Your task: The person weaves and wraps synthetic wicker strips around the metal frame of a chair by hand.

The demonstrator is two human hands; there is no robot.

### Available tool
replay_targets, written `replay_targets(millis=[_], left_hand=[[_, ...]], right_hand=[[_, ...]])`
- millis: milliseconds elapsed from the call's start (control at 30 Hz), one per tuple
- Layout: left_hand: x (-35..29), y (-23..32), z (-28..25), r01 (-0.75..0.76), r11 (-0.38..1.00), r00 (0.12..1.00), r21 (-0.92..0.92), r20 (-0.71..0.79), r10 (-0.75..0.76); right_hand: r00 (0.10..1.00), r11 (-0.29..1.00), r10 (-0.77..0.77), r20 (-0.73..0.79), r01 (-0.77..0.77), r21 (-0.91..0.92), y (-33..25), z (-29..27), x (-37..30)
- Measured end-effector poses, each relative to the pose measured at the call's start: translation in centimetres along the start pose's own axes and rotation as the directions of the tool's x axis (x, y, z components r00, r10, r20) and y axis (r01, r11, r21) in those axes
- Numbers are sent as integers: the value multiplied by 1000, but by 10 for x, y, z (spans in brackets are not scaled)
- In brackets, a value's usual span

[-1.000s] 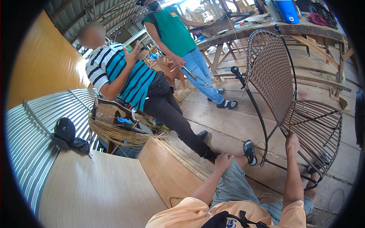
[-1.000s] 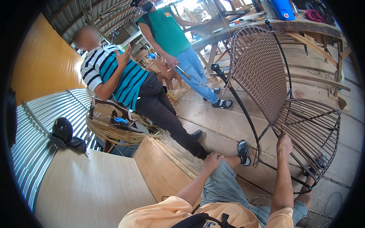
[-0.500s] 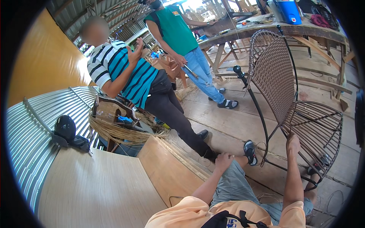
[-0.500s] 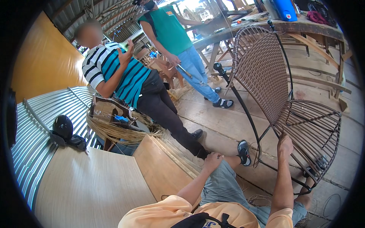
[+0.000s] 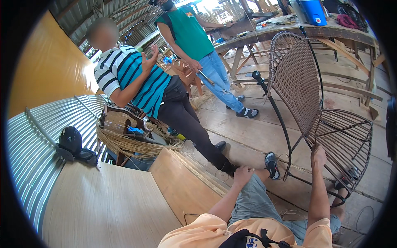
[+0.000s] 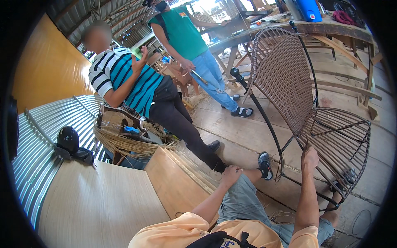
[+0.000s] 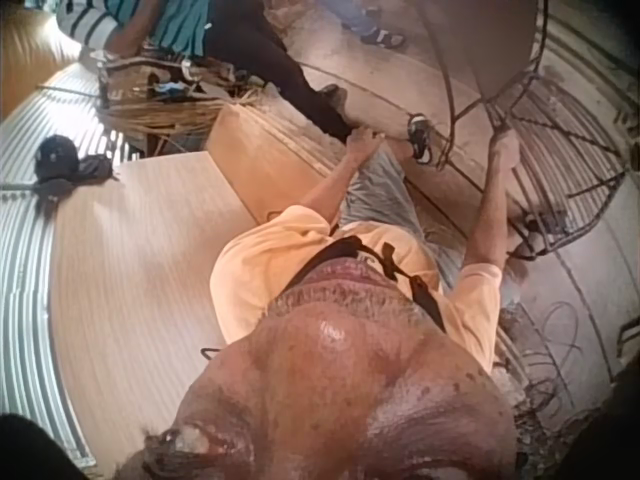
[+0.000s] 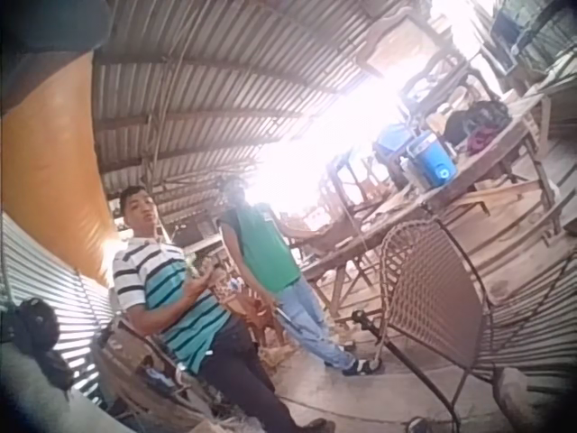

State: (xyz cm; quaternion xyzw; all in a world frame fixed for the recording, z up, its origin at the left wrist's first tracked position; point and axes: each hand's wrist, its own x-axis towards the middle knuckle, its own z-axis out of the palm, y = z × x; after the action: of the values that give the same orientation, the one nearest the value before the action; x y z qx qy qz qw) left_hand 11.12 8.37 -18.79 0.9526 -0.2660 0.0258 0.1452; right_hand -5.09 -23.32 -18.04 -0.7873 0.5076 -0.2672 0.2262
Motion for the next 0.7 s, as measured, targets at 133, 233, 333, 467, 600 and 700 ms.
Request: replay_targets(millis=[133, 233, 333, 467, 600, 700], left_hand=[[0, -1, 1, 5, 1000, 1000, 0, 1, -5], [0, -2, 2, 4, 1000, 1000, -2, -7, -4], [1, -2, 2, 10, 1000, 1000, -2, 17, -10], [-1, 0, 0, 19, 1000, 1000, -13, 16, -19], [-1, 3, -4, 7, 1000, 999, -24, 31, -6], [-2, 4, -5, 12, 999, 999, -42, 33, -11]], right_hand=[[1000, 1000, 7, -23, -7, 7, -3, -1, -2], [1000, 1000, 9, -17, -9, 10, 1, 4, 0], [1000, 1000, 18, -13, -18, 15, 3, 5, 0], [1000, 1000, 17, 4, -17, 23, 1, 6, 0], [993, 998, -57, -100, 60, 18, 13, 20, 3], [997, 998, -52, -64, 53, 20, 14, 17, 4]])
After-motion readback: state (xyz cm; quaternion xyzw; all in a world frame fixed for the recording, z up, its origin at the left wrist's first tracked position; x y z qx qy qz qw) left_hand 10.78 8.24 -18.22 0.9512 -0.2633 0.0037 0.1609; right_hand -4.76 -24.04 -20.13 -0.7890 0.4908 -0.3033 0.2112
